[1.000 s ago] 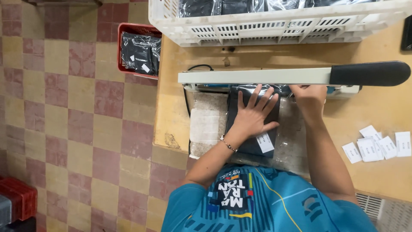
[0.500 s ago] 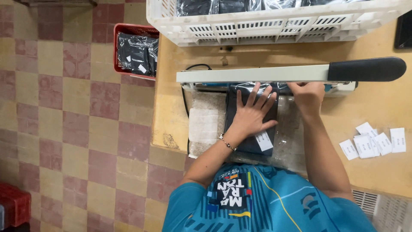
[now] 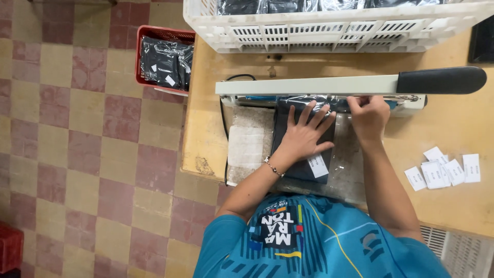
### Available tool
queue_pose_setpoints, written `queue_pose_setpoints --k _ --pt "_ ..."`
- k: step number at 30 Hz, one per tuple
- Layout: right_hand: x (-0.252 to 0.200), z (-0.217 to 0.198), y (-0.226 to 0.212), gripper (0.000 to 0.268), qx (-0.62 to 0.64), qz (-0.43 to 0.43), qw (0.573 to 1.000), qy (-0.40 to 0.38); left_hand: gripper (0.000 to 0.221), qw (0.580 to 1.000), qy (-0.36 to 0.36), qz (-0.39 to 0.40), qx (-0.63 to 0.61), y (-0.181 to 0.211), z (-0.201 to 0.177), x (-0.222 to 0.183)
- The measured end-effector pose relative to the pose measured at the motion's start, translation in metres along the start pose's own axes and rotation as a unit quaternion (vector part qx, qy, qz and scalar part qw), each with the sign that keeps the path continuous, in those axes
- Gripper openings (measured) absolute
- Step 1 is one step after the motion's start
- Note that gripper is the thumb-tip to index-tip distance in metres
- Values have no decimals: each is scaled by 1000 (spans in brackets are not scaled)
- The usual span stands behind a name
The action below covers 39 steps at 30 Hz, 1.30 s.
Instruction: The person repeatedly places black folded items into clear plastic bags, inserts small white labels, and uses a handheld heat sealer to close the bags. Sealed packages are moved into a white basket on the table.
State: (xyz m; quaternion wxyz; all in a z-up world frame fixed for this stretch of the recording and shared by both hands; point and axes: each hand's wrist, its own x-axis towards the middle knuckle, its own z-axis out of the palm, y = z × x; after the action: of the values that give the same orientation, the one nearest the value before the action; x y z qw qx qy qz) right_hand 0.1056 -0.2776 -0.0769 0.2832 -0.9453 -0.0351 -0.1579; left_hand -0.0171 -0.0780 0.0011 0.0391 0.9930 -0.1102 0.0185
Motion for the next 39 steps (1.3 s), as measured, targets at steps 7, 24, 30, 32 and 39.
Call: queue_pose_setpoints --k 7,24,30,32,39 --pt "33 -151 -125 11 84 -170 969 -160 83 997 -68 10 -19 -3 -22 3" --pt "94 -43 -105 49 -146 -152 929 -303 82 998 -27 28 -49 -6 -6 3" --pt "86 -12 -78 56 -155 -183 939 -247 81 997 -24 29 -74 -7 -5 3" --pt "86 -15 -80 57 -159 -200 941 -223 81 997 -22 29 -68 -7 -7 5" --pt "78 -21 -85 66 -159 -217 945 -186 77 996 20 29 -77 -11 -9 -1"
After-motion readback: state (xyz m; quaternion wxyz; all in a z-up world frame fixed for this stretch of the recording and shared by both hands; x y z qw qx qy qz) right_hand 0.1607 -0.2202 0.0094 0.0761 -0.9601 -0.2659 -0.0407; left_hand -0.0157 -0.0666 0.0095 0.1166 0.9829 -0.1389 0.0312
